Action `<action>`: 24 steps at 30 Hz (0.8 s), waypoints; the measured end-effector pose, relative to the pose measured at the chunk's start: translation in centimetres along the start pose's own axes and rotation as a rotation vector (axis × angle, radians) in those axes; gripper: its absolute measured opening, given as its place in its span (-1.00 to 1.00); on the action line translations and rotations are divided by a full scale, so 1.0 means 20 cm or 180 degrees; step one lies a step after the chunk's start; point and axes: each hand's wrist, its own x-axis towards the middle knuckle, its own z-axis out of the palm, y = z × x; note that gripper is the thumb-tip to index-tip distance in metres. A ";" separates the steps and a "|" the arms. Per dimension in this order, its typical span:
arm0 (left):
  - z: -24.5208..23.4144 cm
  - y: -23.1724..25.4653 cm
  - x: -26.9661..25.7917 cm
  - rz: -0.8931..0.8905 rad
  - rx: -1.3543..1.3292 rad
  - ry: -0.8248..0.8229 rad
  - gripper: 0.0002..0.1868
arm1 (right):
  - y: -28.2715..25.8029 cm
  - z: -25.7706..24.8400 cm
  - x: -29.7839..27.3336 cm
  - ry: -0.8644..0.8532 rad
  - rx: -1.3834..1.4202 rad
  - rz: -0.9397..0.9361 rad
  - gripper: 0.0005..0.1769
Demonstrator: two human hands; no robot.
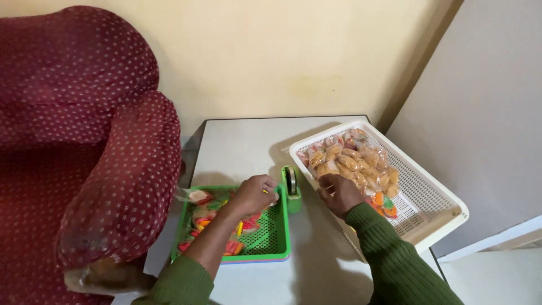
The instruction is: A person is transferring individually wrapped food packets from a large white tray into a smaller green basket.
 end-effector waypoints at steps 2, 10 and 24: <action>-0.03 -0.14 0.03 -0.0068 0.0151 0.0123 -0.58 | -0.10 0.10 0.01 -0.0115 -0.0057 -0.0156 -0.65; -0.13 -0.23 -0.24 0.0310 0.0413 0.0258 -0.77 | -0.40 0.42 -0.06 -0.0788 -0.0074 -0.0902 -0.63; -0.10 -0.40 -0.19 0.0124 0.1378 -0.0219 -0.77 | -0.41 0.66 -0.07 -0.0135 -0.0997 -0.1495 -0.77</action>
